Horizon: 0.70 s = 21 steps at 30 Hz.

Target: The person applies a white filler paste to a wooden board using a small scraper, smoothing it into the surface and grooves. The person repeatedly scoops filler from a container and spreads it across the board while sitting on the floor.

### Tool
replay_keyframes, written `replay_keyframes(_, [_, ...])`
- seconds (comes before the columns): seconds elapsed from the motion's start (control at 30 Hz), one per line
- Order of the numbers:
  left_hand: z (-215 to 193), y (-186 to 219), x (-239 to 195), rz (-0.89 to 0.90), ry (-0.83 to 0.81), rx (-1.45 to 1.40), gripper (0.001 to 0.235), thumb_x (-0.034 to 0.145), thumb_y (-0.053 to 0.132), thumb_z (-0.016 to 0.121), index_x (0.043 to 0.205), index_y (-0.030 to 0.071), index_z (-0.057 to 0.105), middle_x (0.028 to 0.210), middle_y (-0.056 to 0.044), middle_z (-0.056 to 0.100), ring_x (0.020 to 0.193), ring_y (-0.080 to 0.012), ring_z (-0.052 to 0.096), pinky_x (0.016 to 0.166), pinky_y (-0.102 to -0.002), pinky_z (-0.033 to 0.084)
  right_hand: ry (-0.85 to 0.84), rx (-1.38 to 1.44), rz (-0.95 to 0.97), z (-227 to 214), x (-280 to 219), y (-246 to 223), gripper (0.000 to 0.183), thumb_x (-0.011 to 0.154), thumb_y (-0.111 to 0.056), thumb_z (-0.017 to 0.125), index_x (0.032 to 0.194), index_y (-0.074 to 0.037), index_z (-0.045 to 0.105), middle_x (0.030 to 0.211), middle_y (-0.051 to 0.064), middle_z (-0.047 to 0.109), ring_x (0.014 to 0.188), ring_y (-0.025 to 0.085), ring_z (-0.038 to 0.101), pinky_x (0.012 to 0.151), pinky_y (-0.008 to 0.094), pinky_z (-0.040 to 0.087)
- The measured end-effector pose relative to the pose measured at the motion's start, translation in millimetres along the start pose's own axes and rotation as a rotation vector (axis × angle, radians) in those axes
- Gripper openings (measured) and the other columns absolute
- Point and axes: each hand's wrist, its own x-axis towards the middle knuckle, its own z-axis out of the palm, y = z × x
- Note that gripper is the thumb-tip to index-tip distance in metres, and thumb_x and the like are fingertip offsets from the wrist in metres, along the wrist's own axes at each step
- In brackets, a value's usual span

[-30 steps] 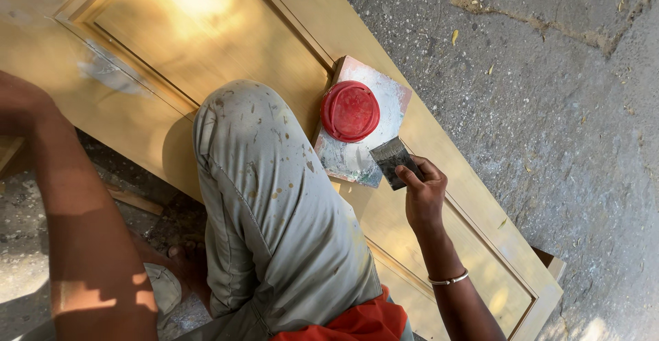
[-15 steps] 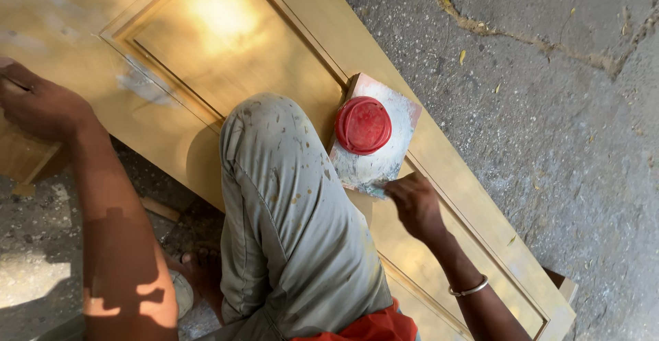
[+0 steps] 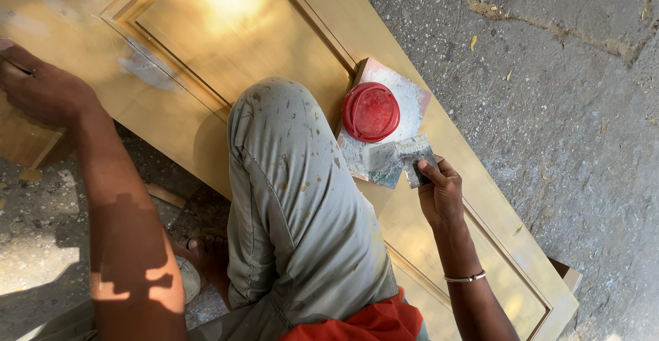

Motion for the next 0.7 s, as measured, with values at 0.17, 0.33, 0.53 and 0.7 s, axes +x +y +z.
replay_keyframes(0.17, [-7,12,0,-0.119,-0.1,0.008,0.073,0.105,0.063,0.031,0.096,0.006,0.077,0.085,-0.005,0.085,0.074,-0.0216,0.082,0.065,-0.039,0.063,-0.046,0.031,-0.064,23,-2,-23,0.018,0.093,0.004,0.069,0.11,0.002,0.064,0.106,0.01,0.072,0.098,0.017,0.068,0.097,0.032,0.053])
replay_keyframes(0.33, [-16,43,-7,-0.168,-0.023,0.093,0.076,0.102,0.064,0.032,0.106,0.005,0.079,0.099,-0.018,0.079,0.09,-0.0394,0.073,0.077,-0.051,0.055,-0.223,0.099,-0.329,89,-10,-85,0.018,0.092,0.009,0.069,0.105,-0.002,0.064,0.104,0.008,0.072,0.099,0.02,0.07,0.103,0.038,0.057])
replay_keyframes(0.53, [-27,69,-15,-0.198,-0.041,0.086,0.068,0.104,0.058,0.036,0.097,0.006,0.078,0.093,-0.017,0.077,0.085,-0.041,0.071,0.075,-0.053,0.052,-0.59,-0.368,-0.498,223,-3,-131,0.009,0.098,0.007,0.072,0.101,0.002,0.065,0.094,0.008,0.07,0.082,0.014,0.066,0.079,0.027,0.055])
replay_keyframes(0.7, [-30,80,-14,-0.177,-0.024,0.101,0.065,0.107,0.055,0.037,0.094,0.005,0.077,0.092,-0.019,0.076,0.084,-0.0421,0.07,0.073,-0.054,0.051,-0.888,-0.911,-0.718,375,32,-76,0.012,0.102,-0.004,0.073,0.109,0.0,0.064,0.094,0.009,0.07,0.084,0.013,0.066,0.073,0.028,0.053])
